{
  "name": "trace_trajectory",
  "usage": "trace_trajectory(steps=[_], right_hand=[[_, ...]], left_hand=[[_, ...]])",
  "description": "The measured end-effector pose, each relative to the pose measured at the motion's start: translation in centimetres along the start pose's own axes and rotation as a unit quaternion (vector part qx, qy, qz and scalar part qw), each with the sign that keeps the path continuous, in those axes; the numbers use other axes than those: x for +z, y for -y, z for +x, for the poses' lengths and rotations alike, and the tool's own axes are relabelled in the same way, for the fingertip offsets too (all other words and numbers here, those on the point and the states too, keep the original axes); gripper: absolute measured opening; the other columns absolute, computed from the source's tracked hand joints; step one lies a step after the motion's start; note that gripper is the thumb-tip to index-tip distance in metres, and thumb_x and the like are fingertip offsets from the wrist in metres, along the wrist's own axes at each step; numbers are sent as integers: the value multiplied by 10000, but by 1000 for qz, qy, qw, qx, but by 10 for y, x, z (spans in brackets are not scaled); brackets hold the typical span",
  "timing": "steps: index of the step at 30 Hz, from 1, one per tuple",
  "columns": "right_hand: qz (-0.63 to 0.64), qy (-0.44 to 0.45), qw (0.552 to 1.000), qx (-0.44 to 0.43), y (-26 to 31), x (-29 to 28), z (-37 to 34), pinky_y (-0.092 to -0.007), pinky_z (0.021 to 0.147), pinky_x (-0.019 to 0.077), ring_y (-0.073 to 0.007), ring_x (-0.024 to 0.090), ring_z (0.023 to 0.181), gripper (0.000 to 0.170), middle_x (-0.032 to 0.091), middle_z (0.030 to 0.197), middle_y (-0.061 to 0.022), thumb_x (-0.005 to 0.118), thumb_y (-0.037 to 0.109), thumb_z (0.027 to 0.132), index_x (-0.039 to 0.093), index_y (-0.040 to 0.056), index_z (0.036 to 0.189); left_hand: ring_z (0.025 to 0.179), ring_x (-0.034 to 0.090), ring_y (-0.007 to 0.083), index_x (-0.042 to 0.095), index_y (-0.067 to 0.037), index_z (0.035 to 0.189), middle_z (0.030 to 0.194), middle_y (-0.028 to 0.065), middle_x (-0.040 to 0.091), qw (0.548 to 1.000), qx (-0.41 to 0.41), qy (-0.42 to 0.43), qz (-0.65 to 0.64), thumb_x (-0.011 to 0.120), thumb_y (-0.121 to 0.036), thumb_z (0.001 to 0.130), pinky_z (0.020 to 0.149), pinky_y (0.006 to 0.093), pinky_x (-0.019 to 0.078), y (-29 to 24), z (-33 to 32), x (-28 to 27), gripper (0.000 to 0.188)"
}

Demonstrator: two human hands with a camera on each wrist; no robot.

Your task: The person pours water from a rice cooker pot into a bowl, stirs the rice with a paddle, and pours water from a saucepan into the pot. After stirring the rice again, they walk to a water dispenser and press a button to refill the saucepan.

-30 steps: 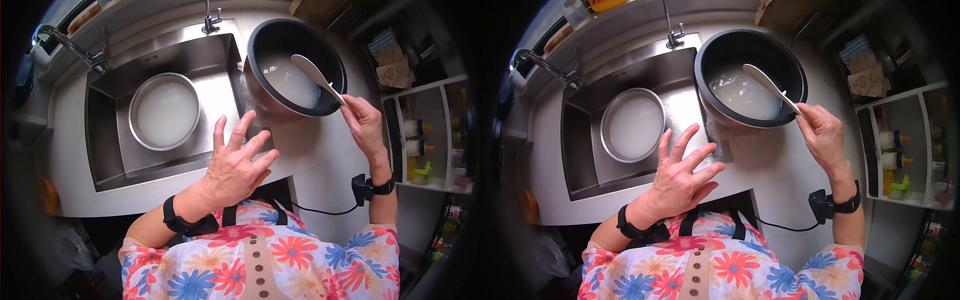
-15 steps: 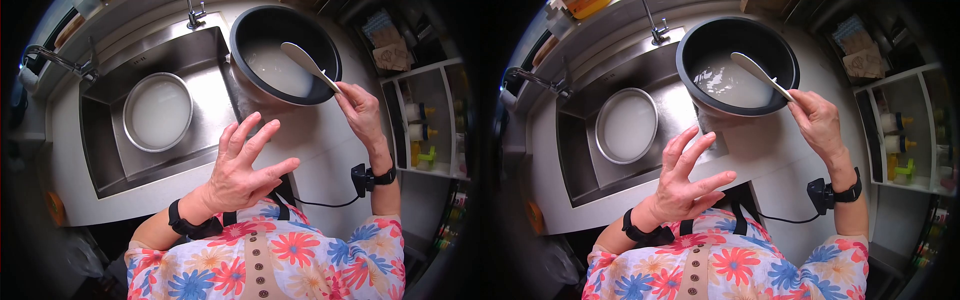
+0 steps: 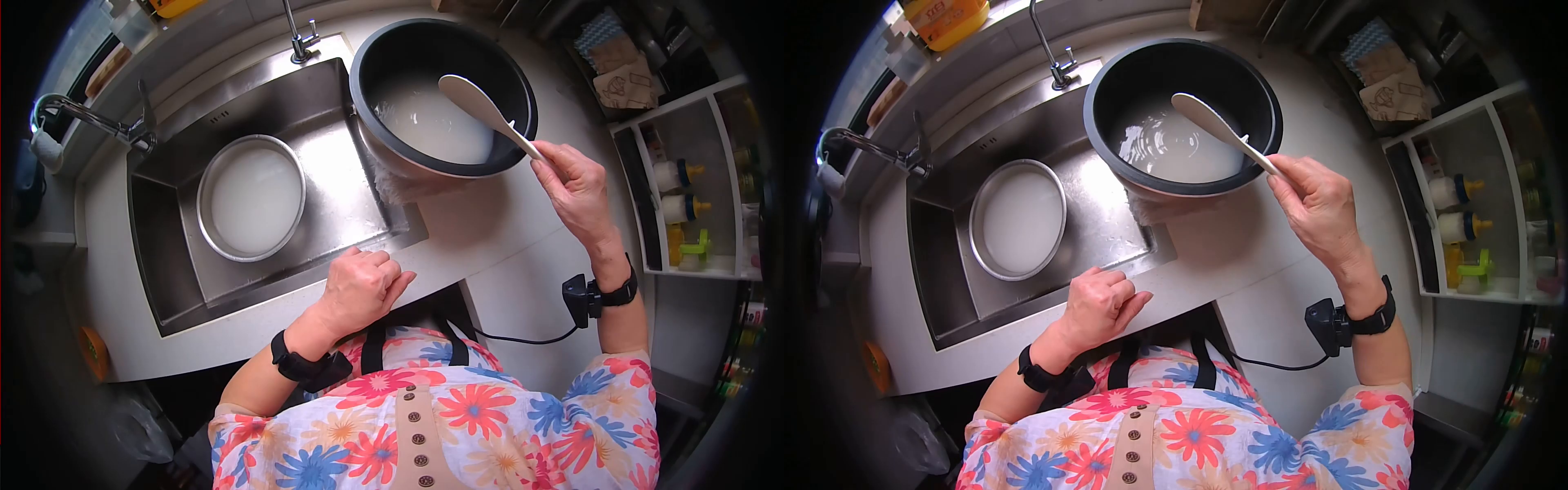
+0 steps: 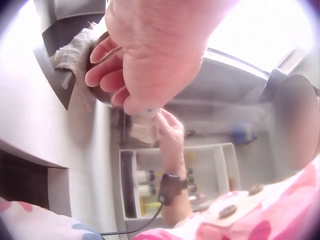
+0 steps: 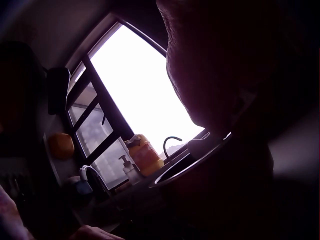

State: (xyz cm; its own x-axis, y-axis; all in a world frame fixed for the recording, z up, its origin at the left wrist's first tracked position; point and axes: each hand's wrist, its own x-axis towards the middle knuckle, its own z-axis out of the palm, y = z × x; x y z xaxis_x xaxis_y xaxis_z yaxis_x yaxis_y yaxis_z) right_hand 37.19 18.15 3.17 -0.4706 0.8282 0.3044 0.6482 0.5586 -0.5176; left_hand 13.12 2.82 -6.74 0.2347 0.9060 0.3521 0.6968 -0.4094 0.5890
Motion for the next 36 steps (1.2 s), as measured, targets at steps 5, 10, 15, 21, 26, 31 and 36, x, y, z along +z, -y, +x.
trace_trajectory(steps=[5,10,15,21,26,31,36], right_hand=[[47,-55,997,-32,16,-7,-11,-234,545,433,-127,556,616,203,610,748,-61,623,1,811,652,18,1011],[53,25,989,-136,36,-4,-42,-240,553,472,-157,592,634,254,635,791,-82,652,-33,750,657,35,996],[-51,96,989,-105,2,31,-80,-286,554,482,-212,588,638,229,616,759,-72,654,9,709,665,78,928],[-167,67,982,-57,-55,57,-111,-358,687,437,-241,553,809,301,599,878,-46,616,39,699,632,134,984],[-189,74,979,-11,-74,72,-127,-372,723,402,-247,534,872,335,594,937,-40,613,68,707,611,161,1030],[-232,54,971,-6,-74,75,-129,-380,731,398,-244,534,890,331,597,967,-35,615,89,707,614,166,1028],[-235,92,967,45,-71,77,-129,-401,777,408,-263,533,952,333,598,1020,-41,606,94,699,618,151,1028]], left_hand=[[471,505,256,501,-67,574,546,75,486,999,-28,-13,12,683,-156,760,433,352,394,-2,-7,5,275],[492,527,255,513,-69,590,573,76,498,999,-34,-6,22,664,-170,777,446,355,410,-8,-11,8,260],[496,499,251,495,-68,609,597,73,485,999,-28,-19,35,669,-147,773,459,356,392,-12,-17,11,251],[590,515,254,539,-69,705,661,67,506,999,-30,-1,42,644,-98,760,534,355,403,-11,-28,13,122],[639,538,251,555,-66,736,666,72,508,998,-42,25,46,634,-69,740,570,360,422,-8,-45,15,79],[631,542,266,568,-66,737,668,82,516,997,-73,10,32,639,-72,735,566,369,431,-9,-79,6,72],[611,541,276,575,-64,718,654,88,518,992,-117,-35,30,651,-74,729,556,374,437,-14,-140,-14,77]])
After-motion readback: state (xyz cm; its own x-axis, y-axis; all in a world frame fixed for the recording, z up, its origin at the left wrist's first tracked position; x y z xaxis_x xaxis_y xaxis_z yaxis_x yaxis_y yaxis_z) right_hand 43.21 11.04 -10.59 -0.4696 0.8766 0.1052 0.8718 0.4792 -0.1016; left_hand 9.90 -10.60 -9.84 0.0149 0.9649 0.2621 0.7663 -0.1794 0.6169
